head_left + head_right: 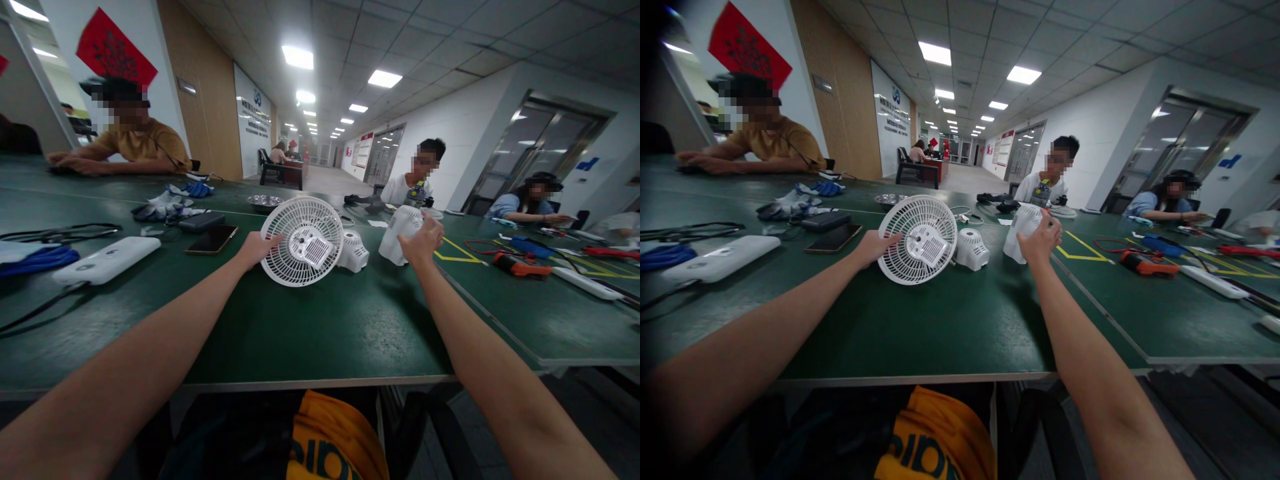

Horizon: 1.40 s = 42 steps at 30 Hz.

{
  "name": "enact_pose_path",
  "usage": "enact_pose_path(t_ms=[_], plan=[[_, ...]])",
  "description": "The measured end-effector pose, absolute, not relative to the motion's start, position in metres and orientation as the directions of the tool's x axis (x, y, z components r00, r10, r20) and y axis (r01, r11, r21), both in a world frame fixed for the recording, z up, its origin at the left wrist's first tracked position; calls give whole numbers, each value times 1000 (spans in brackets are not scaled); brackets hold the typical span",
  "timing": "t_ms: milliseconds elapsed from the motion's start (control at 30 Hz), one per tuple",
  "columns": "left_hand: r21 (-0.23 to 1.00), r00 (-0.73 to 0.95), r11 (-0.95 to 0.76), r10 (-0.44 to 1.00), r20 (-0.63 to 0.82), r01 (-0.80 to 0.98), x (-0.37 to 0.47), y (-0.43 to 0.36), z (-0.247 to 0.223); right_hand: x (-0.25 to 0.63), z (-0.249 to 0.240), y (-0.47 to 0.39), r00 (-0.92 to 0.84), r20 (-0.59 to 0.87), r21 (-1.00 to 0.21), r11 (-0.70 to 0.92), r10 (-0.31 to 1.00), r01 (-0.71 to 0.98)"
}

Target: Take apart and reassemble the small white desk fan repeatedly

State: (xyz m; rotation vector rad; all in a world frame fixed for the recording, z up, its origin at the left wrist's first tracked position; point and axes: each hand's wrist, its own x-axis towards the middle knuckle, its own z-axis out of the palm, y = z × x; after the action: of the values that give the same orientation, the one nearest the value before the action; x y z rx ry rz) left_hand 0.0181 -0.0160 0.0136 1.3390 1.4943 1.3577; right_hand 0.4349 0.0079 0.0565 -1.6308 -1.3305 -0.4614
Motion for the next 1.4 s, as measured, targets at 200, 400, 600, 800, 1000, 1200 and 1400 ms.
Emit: enact_pose_path(t_ms=[200, 400, 600, 800, 1000, 1200, 1400], plan=[[976, -227, -59, 968, 108, 210, 19, -16, 14, 379, 56, -9, -76, 739, -358, 487, 669, 797], [973, -217, -65, 969, 115, 221, 17, -14, 13, 348, 20, -9, -340, 454, -353, 517, 823, 780], [963, -231, -105, 959, 164, 249, 17, -13, 11, 362, 13, 4, -298, 422, -314, 447, 856, 838], [966, -230, -93, 962, 150, 242, 17, -13, 11, 380, 8, 18, -121, 406, -319, 265, 906, 910], [964, -200, -118, 965, 167, 239, 15, -14, 10, 378, 15, 11, -56, 477, -269, 206, 877, 941], [973, -207, -80, 970, 125, 215, 16, -13, 11, 341, 34, -11, -120, 614, -454, 473, 780, 755], [964, -207, -104, 966, 156, 244, 13, -9, 7, 292, 21, -34, -412, -121, -992, -127, 903, 14]])
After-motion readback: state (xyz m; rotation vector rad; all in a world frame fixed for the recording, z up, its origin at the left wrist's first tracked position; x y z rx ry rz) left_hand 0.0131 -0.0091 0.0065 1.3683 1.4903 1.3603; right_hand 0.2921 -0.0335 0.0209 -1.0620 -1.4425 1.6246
